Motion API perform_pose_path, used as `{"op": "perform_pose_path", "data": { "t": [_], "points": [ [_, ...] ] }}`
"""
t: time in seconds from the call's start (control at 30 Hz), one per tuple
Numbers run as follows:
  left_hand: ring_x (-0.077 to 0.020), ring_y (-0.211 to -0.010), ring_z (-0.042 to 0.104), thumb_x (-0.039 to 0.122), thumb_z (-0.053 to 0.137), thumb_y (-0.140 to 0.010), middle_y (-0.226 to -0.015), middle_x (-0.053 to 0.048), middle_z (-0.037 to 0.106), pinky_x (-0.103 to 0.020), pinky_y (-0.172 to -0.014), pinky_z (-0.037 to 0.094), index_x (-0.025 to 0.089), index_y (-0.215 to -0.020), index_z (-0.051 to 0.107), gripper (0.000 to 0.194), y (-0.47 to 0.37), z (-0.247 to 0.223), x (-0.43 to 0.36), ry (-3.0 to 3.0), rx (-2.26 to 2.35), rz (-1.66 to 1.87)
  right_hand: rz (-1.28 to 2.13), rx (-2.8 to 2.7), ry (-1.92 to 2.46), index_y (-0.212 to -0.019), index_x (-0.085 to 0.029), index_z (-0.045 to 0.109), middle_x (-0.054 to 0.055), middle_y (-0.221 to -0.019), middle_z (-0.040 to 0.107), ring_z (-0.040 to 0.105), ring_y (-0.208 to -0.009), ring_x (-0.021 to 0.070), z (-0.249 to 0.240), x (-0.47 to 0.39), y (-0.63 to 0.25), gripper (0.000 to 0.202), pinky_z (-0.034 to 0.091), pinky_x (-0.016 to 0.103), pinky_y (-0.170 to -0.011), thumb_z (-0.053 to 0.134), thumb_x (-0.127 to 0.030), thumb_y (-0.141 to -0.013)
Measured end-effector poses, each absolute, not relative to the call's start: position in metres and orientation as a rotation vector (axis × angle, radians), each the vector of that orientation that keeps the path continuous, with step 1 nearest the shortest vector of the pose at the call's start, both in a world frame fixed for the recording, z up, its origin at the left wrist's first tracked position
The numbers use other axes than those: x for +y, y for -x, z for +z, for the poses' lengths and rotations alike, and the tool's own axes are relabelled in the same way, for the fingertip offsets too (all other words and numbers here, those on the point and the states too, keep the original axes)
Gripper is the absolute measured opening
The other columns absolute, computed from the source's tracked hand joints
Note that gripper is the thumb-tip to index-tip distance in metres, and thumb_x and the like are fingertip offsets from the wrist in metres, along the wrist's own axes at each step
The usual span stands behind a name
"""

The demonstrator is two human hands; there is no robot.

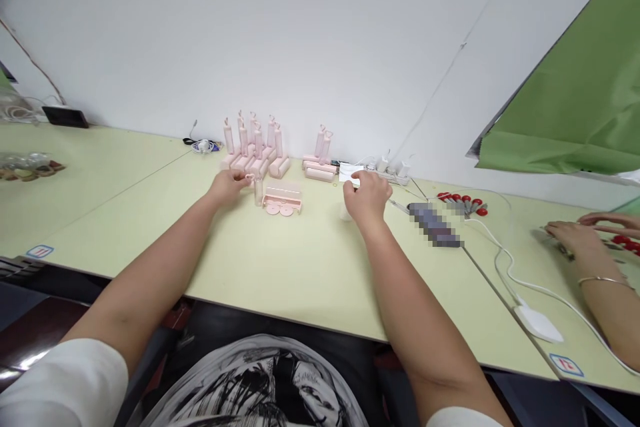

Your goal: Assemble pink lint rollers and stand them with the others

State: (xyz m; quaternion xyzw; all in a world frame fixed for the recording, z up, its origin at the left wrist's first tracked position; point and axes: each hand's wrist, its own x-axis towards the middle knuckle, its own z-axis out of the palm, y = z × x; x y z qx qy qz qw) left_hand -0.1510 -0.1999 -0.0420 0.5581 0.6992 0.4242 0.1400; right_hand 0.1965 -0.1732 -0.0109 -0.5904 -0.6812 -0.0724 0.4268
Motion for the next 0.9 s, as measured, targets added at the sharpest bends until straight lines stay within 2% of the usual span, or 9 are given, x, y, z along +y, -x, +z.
{"op": "perform_pose_path", "data": {
  "t": [0.13, 0.3, 0.4, 0.5, 0.73, 0.9],
  "points": [
    [-0.0149, -0.068, 0.055, 0.034, 0.067, -0.073, -0.066, 0.002, 0.06, -0.025, -0.062, 0.04, 0.018, -0.067, 0.063, 0.017, 0.151, -0.047, -0.197, -1.632, 2.063, 1.036, 0.069, -1.836, 1.774, -0.112, -0.019, 0.067, 0.016, -0.118, 0.066, 0.059, -0.105, 0.0363, -0.012, -0.17, -0.213, 0.041, 0.044, 0.049, -0.088, 0.059, -0.034, -0.075],
    [-0.0174, -0.063, 0.054, 0.024, 0.074, -0.059, -0.06, -0.001, 0.057, -0.027, -0.055, 0.038, 0.017, -0.061, 0.062, 0.013, 0.166, -0.03, -0.209, -1.535, 2.169, 0.726, 0.272, -1.938, 1.712, -0.129, -0.021, 0.057, 0.01, -0.126, 0.068, 0.062, -0.108, 0.0305, -0.016, -0.174, -0.218, 0.056, 0.048, 0.04, -0.085, 0.06, -0.025, -0.073],
    [-0.0143, -0.052, 0.05, 0.021, 0.077, -0.053, -0.055, 0.0, 0.057, -0.026, -0.051, 0.035, 0.018, -0.058, 0.065, 0.013, 0.172, -0.011, -0.225, -1.54, 2.029, 0.5, 0.312, -1.919, 1.7, -0.128, -0.022, 0.057, 0.008, -0.129, 0.068, 0.062, -0.109, 0.0303, -0.017, -0.175, -0.217, 0.056, 0.048, 0.04, -0.085, 0.059, -0.022, -0.072],
    [-0.0114, -0.053, 0.052, 0.025, 0.078, -0.054, -0.064, 0.001, 0.064, -0.023, -0.051, 0.037, 0.021, -0.07, 0.07, 0.018, 0.169, 0.001, -0.237, -1.592, 1.834, 0.393, 0.3, -1.871, 1.677, -0.126, -0.022, 0.058, 0.009, -0.127, 0.068, 0.063, -0.104, 0.0308, -0.019, -0.174, -0.216, 0.054, 0.049, 0.041, -0.083, 0.06, -0.023, -0.072],
    [-0.0118, -0.055, 0.059, 0.034, 0.085, -0.05, -0.065, 0.001, 0.065, -0.022, -0.046, 0.03, 0.019, -0.068, 0.059, 0.035, 0.151, -0.012, -0.23, -1.564, 1.705, 0.288, 0.215, -1.64, 1.296, -0.122, -0.022, 0.058, 0.009, -0.109, 0.069, 0.062, -0.081, 0.0235, -0.01, -0.17, -0.182, 0.051, 0.05, 0.041, -0.081, 0.064, -0.037, -0.073],
    [-0.0117, -0.053, 0.059, 0.036, 0.088, -0.047, -0.06, 0.003, 0.062, -0.022, -0.047, 0.031, 0.019, -0.067, 0.058, 0.04, 0.14, -0.015, -0.229, -1.574, 1.632, 0.207, 0.463, -1.737, 0.944, -0.125, -0.023, 0.053, 0.006, -0.106, 0.067, 0.06, -0.078, 0.0191, 0.006, -0.146, -0.108, 0.055, 0.051, 0.037, -0.079, 0.065, -0.037, -0.073]
  ]
}}
